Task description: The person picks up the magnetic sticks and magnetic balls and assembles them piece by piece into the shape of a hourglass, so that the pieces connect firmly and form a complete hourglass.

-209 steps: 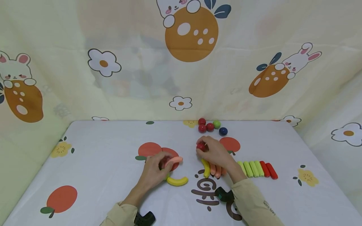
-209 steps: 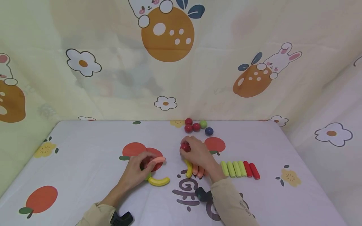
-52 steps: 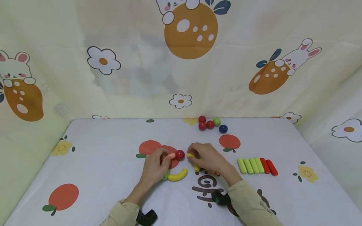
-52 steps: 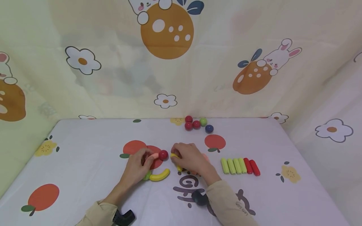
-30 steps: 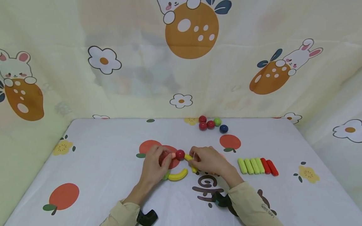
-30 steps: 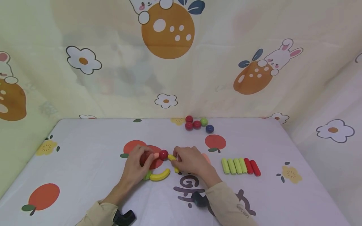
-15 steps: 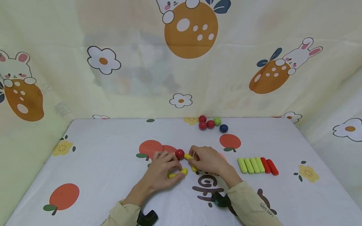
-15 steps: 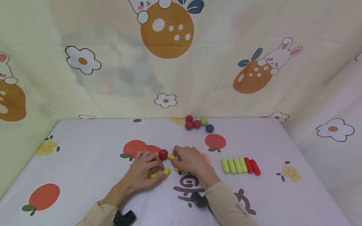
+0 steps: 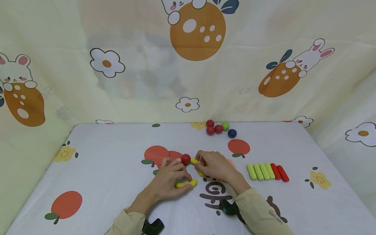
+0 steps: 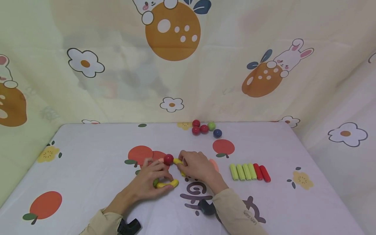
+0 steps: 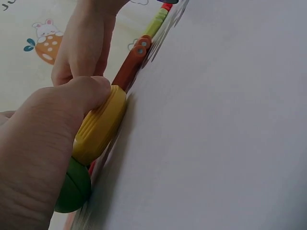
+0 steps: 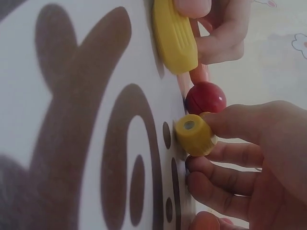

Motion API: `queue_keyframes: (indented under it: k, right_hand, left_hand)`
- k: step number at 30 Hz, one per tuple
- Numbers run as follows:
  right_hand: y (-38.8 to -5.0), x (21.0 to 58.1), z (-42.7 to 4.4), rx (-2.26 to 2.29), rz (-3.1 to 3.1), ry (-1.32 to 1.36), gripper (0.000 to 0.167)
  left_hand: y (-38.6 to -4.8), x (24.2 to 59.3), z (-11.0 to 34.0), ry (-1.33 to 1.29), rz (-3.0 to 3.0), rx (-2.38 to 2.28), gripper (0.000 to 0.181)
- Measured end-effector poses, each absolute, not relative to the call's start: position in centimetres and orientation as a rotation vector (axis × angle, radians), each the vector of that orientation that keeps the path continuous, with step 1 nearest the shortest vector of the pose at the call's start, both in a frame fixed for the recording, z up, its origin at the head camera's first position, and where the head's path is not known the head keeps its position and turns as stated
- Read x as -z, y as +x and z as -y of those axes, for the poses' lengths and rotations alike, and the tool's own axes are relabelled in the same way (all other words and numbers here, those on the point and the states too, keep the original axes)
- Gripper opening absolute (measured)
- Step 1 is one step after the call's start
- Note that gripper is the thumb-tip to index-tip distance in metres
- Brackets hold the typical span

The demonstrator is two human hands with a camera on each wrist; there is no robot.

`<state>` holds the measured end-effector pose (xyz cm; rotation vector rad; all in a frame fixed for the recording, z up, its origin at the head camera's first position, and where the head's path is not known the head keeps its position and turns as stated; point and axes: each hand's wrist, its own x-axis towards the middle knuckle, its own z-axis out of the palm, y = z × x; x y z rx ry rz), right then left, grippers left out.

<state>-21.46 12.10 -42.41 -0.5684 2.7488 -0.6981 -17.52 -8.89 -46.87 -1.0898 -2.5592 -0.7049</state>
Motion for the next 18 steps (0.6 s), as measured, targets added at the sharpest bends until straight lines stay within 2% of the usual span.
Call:
queue_keyframes:
  k: [18]
  right_hand:
    - [-21.47,42.43,-11.93,0.704,-2.762,-0.570,0.025]
  left_hand:
    - [-17.44,46.76,8.82,-1.160,2.530,0.692,0.015]
